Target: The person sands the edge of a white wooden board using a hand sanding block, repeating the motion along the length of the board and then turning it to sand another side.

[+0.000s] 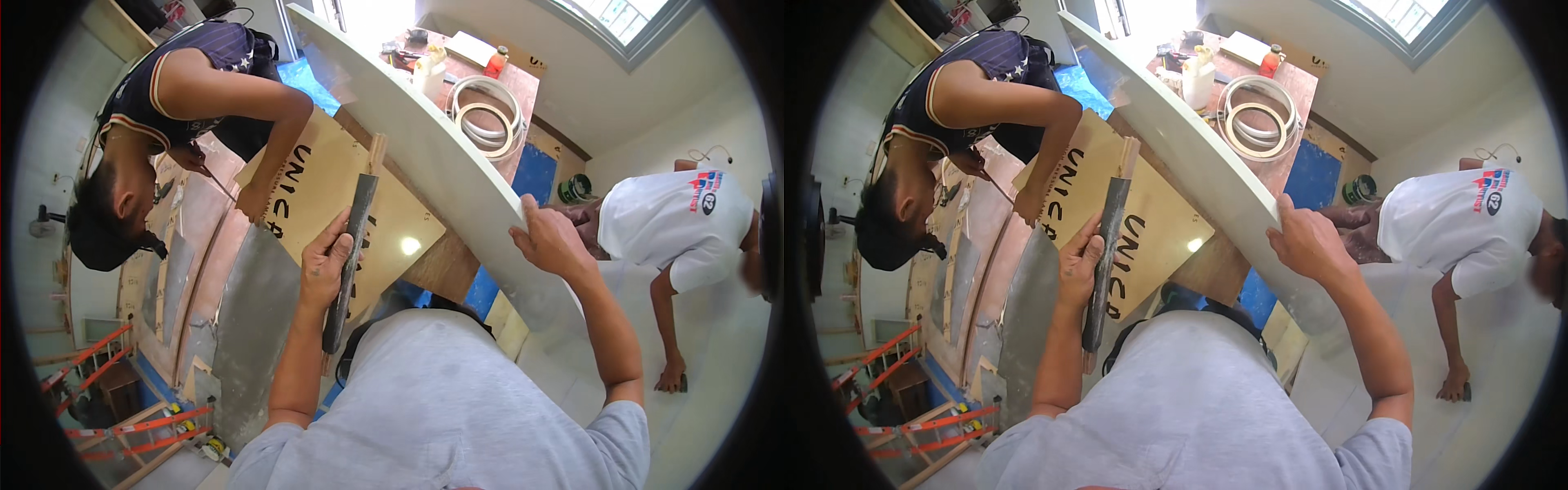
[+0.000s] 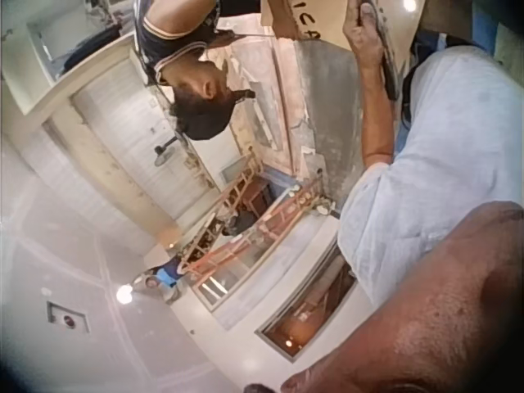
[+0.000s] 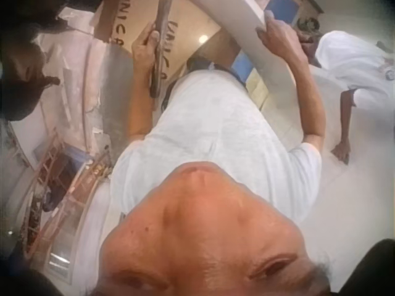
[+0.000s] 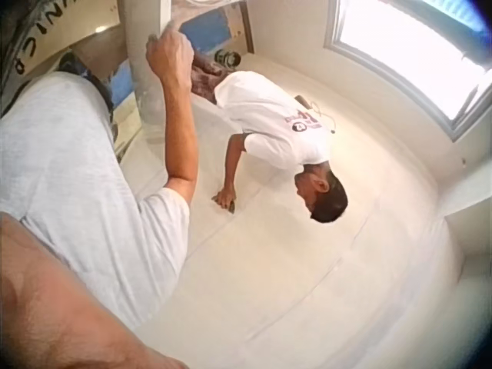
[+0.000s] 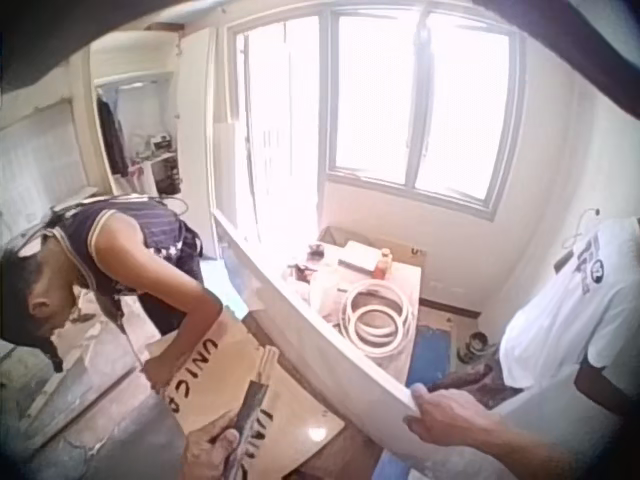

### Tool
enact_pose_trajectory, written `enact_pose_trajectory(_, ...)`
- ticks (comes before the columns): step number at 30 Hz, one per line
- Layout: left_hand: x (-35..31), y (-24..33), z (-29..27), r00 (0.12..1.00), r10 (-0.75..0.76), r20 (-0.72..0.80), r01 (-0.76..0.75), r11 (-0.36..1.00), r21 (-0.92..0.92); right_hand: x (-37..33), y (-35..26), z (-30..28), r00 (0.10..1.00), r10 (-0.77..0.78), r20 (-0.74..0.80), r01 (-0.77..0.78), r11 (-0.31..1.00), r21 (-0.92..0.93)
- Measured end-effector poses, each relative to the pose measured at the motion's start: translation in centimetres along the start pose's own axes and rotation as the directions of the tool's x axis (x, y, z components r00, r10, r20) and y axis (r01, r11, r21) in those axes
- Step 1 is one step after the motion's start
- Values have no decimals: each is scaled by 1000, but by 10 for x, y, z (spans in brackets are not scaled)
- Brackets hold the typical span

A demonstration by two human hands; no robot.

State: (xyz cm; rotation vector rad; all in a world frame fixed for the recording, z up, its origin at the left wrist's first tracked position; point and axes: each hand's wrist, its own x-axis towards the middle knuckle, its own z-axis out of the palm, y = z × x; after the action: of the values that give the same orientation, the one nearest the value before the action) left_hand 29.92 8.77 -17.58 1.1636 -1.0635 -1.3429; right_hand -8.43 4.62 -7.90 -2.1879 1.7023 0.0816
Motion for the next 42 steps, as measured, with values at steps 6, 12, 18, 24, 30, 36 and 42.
enact_pose_trajectory(6,3,7,22,1000,17,-19,-15,994,104,63,6,10,983,-136,-124,158,970,184)
enact_pose_trajectory(12,2,27,36,984,-74,-161,89,992,84,123,16,15,921,-373,-109,359,708,608)
enact_pose_trajectory(18,17,81,43,999,-13,-52,15,1000,24,116,-14,24,945,-317,-85,243,503,829)
enact_pose_trajectory(24,63,153,56,985,163,56,-157,716,680,119,-27,51,916,-291,-275,384,445,809)
enact_pose_trajectory(30,99,199,59,940,228,255,-306,223,926,112,-22,41,905,-350,-241,367,355,860)
enact_pose_trajectory(36,109,211,86,935,82,346,-351,57,934,101,-29,36,922,-358,-150,300,411,861)
enact_pose_trajectory(42,96,215,125,943,-167,287,-293,-15,956,69,-26,51,934,-354,-52,261,576,775)
